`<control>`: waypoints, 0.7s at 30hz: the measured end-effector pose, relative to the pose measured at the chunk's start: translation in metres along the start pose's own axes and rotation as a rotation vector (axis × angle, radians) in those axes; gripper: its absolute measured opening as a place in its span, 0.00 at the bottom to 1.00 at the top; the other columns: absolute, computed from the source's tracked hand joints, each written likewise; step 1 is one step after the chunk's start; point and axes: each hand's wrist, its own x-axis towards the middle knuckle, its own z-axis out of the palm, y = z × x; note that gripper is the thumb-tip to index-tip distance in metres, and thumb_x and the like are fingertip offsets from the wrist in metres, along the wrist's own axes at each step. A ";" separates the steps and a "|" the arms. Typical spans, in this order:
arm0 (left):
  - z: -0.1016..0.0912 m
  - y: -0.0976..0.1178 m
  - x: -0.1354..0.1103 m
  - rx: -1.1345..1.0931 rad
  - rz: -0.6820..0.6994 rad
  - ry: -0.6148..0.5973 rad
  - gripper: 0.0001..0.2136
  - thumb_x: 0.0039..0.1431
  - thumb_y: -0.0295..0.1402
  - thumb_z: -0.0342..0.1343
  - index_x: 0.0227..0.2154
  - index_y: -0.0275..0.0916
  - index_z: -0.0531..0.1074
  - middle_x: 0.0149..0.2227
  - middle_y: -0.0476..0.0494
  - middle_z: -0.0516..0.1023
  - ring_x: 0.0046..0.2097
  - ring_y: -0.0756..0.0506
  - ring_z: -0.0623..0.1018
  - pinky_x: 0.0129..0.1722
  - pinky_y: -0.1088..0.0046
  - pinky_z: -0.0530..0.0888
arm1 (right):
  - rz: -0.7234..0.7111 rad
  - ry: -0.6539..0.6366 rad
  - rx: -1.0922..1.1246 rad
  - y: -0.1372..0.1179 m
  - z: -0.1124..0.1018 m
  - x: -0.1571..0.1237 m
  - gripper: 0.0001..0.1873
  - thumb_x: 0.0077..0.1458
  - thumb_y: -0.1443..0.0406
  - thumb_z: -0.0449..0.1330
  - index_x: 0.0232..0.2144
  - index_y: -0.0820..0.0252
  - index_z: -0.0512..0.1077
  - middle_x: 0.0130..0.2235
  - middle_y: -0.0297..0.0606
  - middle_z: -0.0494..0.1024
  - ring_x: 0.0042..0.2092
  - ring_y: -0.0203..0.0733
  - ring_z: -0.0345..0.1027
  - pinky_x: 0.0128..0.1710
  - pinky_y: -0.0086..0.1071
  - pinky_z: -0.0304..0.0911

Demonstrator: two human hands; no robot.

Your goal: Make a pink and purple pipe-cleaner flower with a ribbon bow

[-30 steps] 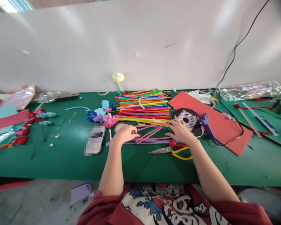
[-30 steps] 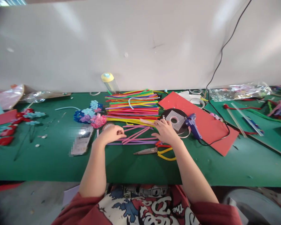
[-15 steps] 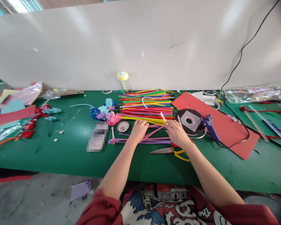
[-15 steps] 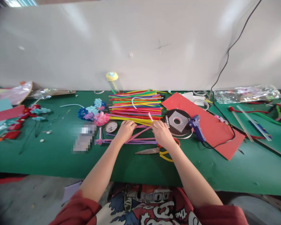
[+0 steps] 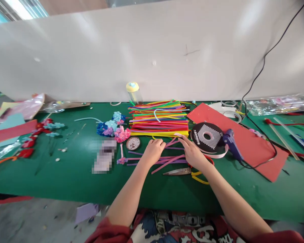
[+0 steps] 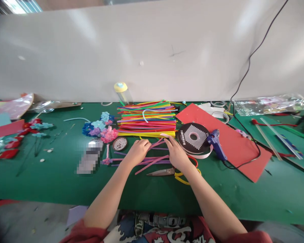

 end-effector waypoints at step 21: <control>-0.017 0.004 -0.002 -0.069 -0.020 -0.275 0.13 0.55 0.16 0.39 0.35 0.36 0.64 0.35 0.44 0.71 0.38 0.46 0.71 0.36 0.68 0.67 | -0.086 0.011 -0.007 0.001 0.007 0.002 0.16 0.55 0.72 0.48 0.44 0.64 0.69 0.47 0.50 0.70 0.54 0.51 0.59 0.51 0.49 0.61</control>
